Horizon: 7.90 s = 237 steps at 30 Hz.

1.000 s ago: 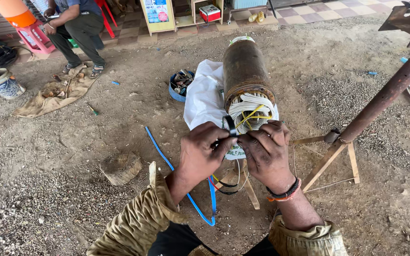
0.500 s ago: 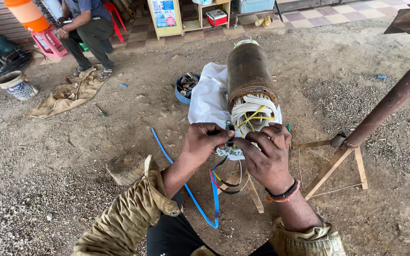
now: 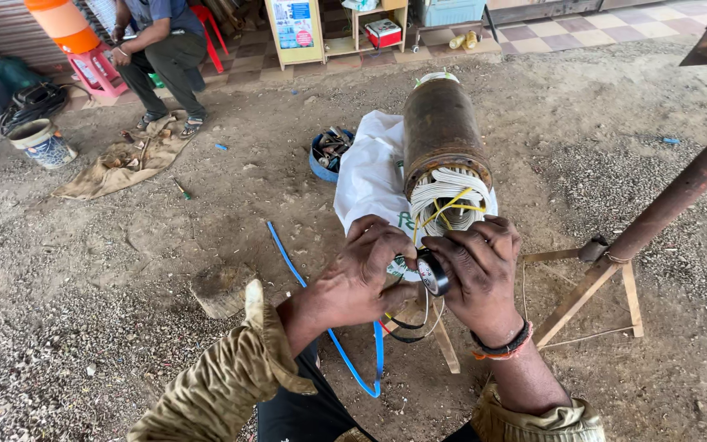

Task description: The person wraps black electrical tape around a bundle of wires connected to a cylindrical object. They repeatedly pull, wrap, and press the tape to secure the wires.

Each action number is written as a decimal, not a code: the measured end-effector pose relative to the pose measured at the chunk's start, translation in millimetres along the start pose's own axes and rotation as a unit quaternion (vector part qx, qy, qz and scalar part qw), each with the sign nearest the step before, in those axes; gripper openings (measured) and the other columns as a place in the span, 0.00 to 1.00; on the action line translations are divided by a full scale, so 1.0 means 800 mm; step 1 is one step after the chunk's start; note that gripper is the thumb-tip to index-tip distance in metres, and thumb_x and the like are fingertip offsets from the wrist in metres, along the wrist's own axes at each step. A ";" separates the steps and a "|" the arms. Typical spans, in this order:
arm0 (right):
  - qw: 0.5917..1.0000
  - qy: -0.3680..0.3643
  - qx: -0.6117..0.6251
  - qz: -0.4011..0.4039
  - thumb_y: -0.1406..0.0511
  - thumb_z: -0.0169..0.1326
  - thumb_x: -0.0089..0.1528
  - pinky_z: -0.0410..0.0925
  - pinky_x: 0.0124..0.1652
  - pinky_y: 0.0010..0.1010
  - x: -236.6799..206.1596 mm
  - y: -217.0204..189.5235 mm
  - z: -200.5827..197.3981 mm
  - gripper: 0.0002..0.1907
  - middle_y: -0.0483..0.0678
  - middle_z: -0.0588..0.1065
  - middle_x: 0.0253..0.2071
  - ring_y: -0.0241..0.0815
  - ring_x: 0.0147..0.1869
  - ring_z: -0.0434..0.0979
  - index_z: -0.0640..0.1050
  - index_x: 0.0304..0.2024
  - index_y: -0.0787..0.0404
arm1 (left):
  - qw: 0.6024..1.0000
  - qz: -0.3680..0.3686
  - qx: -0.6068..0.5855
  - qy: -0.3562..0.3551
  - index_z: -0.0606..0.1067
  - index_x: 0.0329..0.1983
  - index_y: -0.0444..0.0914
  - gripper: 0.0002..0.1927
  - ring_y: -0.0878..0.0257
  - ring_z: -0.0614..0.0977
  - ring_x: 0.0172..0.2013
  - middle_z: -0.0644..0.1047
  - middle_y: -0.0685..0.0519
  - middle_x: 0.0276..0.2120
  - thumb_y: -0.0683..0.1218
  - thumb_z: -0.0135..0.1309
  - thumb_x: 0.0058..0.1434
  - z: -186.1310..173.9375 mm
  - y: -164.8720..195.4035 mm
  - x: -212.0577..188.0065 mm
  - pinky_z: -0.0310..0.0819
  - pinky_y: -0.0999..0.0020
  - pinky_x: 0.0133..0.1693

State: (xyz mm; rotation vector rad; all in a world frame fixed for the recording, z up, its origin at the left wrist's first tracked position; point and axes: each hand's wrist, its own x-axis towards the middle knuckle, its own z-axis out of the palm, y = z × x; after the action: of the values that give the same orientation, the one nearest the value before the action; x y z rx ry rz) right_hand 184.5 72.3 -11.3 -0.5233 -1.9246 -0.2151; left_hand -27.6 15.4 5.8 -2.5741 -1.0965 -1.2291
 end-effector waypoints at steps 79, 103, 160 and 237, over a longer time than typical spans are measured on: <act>0.999 0.010 -0.005 -0.041 0.66 0.69 0.57 0.60 0.60 0.48 -0.020 0.005 0.009 0.14 0.39 0.75 0.46 0.45 0.56 0.69 0.83 0.45 0.53 | 0.833 -0.414 -0.366 0.033 0.83 0.31 0.33 0.10 0.70 0.78 0.23 0.82 0.52 0.23 0.46 0.67 0.57 0.034 -0.044 0.008 0.70 0.73 0.26; 1.000 -0.014 0.017 -0.021 0.67 0.61 0.56 0.61 0.60 0.50 -0.007 0.008 -0.006 0.12 0.47 0.77 0.46 0.51 0.56 0.71 0.81 0.43 0.60 | 0.986 0.090 0.120 0.066 0.77 0.43 0.42 0.16 0.61 0.81 0.43 0.80 0.56 0.40 0.47 0.68 0.54 -0.005 0.007 0.005 0.65 0.54 0.57; 0.997 -0.057 -0.044 -0.016 0.65 0.65 0.57 0.57 0.58 0.49 -0.011 0.014 -0.003 0.09 0.40 0.75 0.42 0.47 0.56 0.67 0.83 0.41 0.54 | 0.975 -0.107 -0.065 0.183 0.80 0.38 0.39 0.08 0.59 0.82 0.33 0.81 0.53 0.32 0.45 0.68 0.61 0.026 0.014 0.008 0.76 0.64 0.38; 0.998 -0.054 -0.027 -0.020 0.63 0.65 0.56 0.58 0.57 0.47 -0.009 0.001 -0.011 0.16 0.41 0.74 0.45 0.46 0.54 0.67 0.84 0.47 0.52 | 0.997 0.042 0.067 -0.001 0.68 0.52 0.40 0.28 0.56 0.80 0.53 0.79 0.55 0.44 0.49 0.71 0.53 -0.006 0.011 -0.007 0.62 0.49 0.65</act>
State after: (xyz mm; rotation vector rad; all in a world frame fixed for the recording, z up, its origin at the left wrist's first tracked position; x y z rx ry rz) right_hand 194.5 67.6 -14.1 -0.5430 -2.0401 -0.2697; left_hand -27.5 3.7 7.2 -2.4956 -1.0226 -1.0952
